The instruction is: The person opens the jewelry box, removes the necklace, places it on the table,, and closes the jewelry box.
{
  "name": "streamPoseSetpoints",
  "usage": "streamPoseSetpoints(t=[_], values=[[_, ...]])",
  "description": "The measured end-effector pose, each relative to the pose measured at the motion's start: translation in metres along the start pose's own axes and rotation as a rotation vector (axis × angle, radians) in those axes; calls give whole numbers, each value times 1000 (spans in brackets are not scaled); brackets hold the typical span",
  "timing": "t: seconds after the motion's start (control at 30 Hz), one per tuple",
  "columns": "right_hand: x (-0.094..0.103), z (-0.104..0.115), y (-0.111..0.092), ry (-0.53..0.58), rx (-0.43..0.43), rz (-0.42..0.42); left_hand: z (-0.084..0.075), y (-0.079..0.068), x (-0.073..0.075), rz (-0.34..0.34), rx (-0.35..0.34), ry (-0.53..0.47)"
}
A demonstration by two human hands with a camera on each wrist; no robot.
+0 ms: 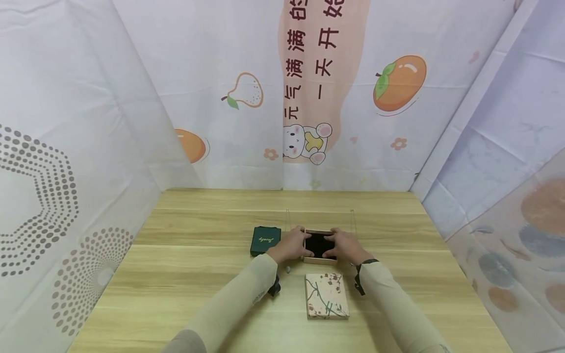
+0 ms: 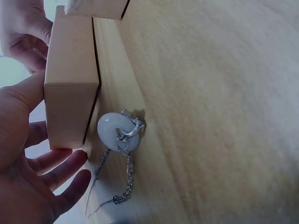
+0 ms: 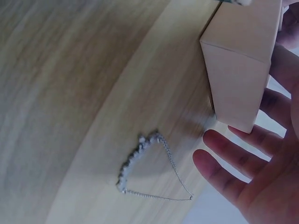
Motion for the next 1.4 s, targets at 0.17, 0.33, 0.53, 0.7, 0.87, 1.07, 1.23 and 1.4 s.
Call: streamPoseSetpoints(t=[0.17, 0.33, 0.53, 0.7, 0.87, 1.07, 1.23, 1.4], values=[[0, 1, 1, -2, -8, 2, 3, 1, 1, 27, 1, -34], [0, 1, 2, -9, -19, 15, 6, 0, 1, 37, -31, -45], [0, 0, 1, 18, -34, 26, 9, -3, 0, 58, -52, -126], [0, 0, 1, 37, -44, 16, 12, -5, 1, 77, -60, -210], [-1, 0, 1, 32, -27, 7, 15, -5, 2, 110, -58, -260], [-1, -2, 1, 2, 18, 2, 17, -5, 3, 129, -60, -206], [-3, -2, 2, -10, 37, -11, 17, -5, 4, 134, -60, -152], [-3, -1, 0, -21, 67, -23, 14, -6, 3, 122, -48, -111]])
Point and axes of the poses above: each hand's wrist, its own y-axis towards the middle knuckle, its own x-axis out of the back of the hand, z = x × y, the point moved 3 cm from there along y, towards the middle knuckle, and after that the axes turned 14 degrees about x, right-handed, at the moved point
